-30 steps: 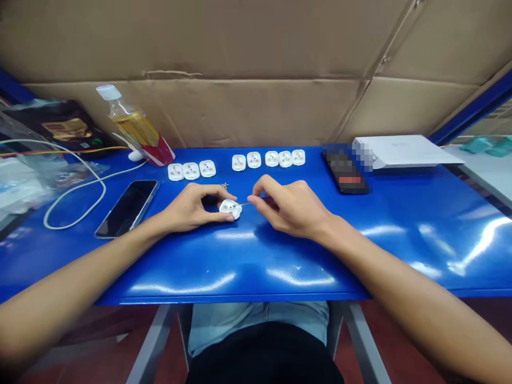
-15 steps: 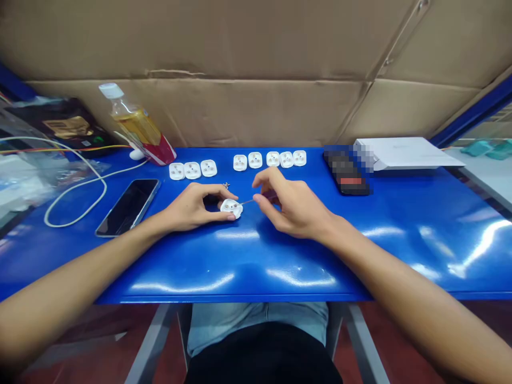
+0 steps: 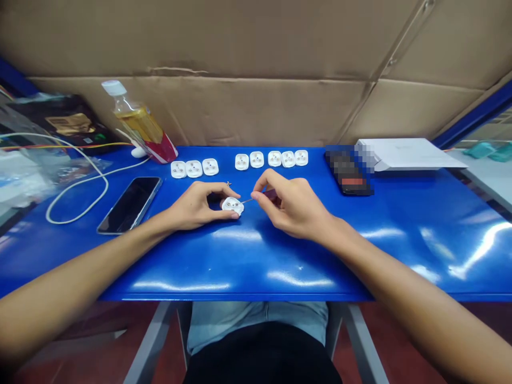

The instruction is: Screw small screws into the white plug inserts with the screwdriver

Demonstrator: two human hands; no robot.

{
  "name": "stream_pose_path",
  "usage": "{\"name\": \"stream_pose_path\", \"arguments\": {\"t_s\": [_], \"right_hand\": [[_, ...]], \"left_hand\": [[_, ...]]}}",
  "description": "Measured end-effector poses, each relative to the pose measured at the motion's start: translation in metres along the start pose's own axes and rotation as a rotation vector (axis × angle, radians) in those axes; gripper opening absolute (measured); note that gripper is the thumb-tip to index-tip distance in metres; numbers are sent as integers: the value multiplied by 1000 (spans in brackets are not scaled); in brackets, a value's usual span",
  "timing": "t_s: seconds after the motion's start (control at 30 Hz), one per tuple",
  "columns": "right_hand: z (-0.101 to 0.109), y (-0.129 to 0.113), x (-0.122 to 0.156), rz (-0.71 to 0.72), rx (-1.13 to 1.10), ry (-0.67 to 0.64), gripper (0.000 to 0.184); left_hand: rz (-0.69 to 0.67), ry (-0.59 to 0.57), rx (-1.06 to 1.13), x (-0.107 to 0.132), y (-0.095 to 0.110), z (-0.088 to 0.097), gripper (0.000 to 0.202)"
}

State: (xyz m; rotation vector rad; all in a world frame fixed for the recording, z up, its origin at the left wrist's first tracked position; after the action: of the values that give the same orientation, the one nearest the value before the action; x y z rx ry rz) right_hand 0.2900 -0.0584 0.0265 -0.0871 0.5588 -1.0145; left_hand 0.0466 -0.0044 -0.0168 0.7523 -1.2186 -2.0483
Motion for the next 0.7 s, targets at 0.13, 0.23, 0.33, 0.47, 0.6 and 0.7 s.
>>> {"name": "stream_pose_path", "arguments": {"t_s": [0.13,0.23,0.33,0.47,0.6,0.7], "right_hand": [[-1,-5,0,-56,-9,42,17],[-1,-5,0,-32,-45,42,10],[1,-3,1,-3,-50,-5,14],[4,-4,1,-9,-15,-43,7],[3,-3,0,-78,-116,-28,12],[1,0,-1,-106,-167,-31,15]], "left_hand": [[-1,-4,17,0,0,-1,47],[5,-2,22,0,1,0,46],[9,-2,15,0,1,0,46],[0,11,-6,1,-1,-1,48],[-2,31,-34,1,0,-2,49],[-5,39,-73,1,2,-2,51]]}}
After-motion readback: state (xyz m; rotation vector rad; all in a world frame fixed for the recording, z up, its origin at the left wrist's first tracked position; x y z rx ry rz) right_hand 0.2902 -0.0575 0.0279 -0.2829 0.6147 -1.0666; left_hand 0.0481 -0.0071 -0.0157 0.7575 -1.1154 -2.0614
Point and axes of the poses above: each hand's wrist, its own x-axis away from the middle knuckle, its own z-axis out of the back of the hand, y = z × x, the point moved 2 cm from there along -x, towards the middle knuckle, and after that the axes turned 15 degrees about x, right-handed, at the moved point
